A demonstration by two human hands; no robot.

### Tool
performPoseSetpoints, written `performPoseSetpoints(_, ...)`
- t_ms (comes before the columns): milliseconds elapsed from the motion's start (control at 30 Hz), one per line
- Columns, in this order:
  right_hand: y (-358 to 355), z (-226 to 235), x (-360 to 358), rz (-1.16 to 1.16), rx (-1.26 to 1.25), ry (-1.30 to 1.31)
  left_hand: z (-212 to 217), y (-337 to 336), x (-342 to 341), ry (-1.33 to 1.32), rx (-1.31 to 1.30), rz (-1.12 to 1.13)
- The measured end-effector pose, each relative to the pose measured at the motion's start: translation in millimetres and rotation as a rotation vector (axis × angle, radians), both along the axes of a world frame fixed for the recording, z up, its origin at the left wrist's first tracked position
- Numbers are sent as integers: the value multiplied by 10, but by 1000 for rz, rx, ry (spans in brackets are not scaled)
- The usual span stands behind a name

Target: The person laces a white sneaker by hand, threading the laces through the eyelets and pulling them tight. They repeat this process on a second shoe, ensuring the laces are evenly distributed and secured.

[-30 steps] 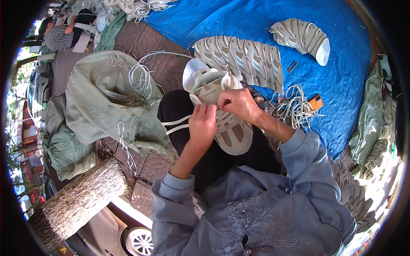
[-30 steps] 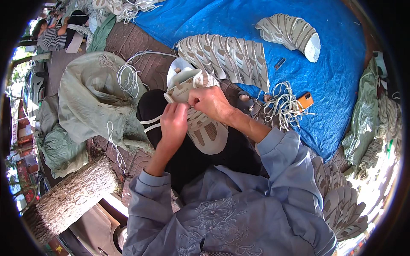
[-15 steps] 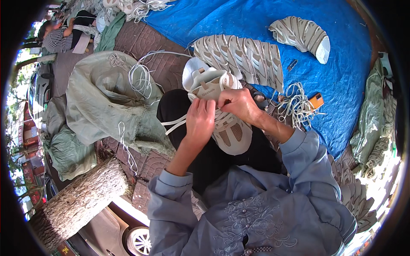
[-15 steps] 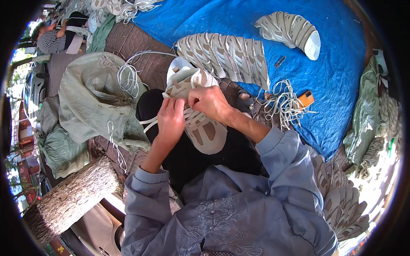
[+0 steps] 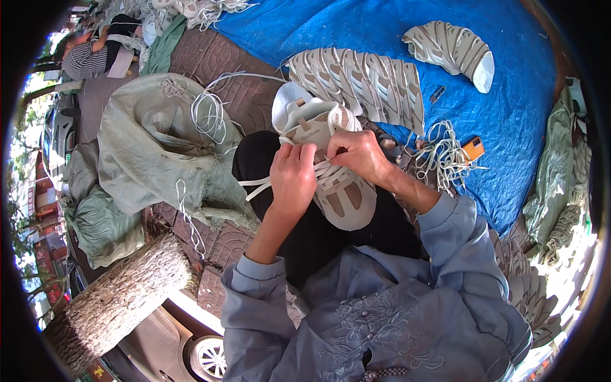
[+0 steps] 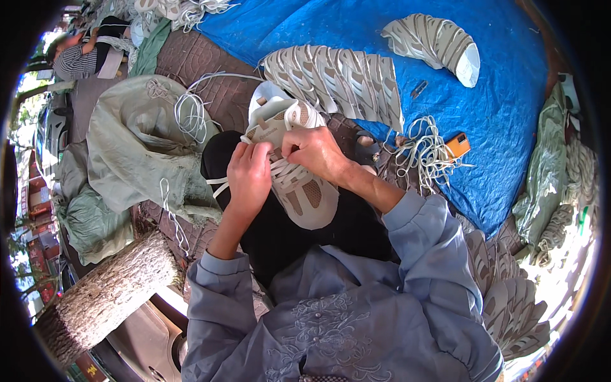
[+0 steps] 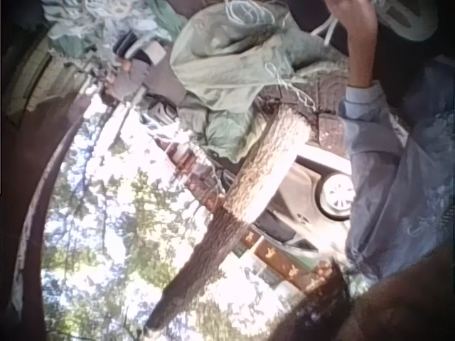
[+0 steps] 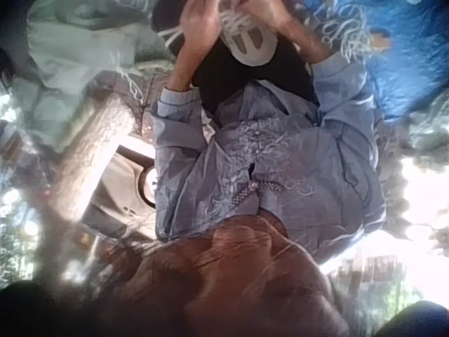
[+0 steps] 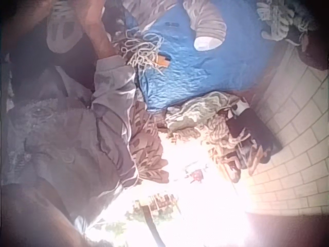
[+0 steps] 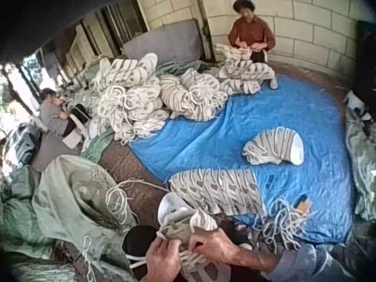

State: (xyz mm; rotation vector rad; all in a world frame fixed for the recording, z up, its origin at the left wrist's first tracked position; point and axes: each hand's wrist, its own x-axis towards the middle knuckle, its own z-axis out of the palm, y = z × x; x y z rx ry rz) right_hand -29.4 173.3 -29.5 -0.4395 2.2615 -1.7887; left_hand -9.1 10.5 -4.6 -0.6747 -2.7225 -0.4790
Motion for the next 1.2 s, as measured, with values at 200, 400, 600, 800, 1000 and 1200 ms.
performPoseSetpoints(200,-9,-40,30,-2,-23,88,-100,132,20,-18,198,59)
performPoseSetpoints(400,44,155,-65,104,10,-67,-28,7,39,-116,311,57)
performPoseSetpoints(600,-6,133,-214,59,278,527,100,-103,21,38,239,88)
performPoseSetpoints(800,-100,194,-195,274,593,902,59,-40,148,98,-9,41)
performPoseSetpoints(1000,-183,166,-357,303,490,905,113,-100,3,107,-124,47)
performPoseSetpoints(1200,-206,101,-417,343,438,943,118,-129,-60,59,-139,-16)
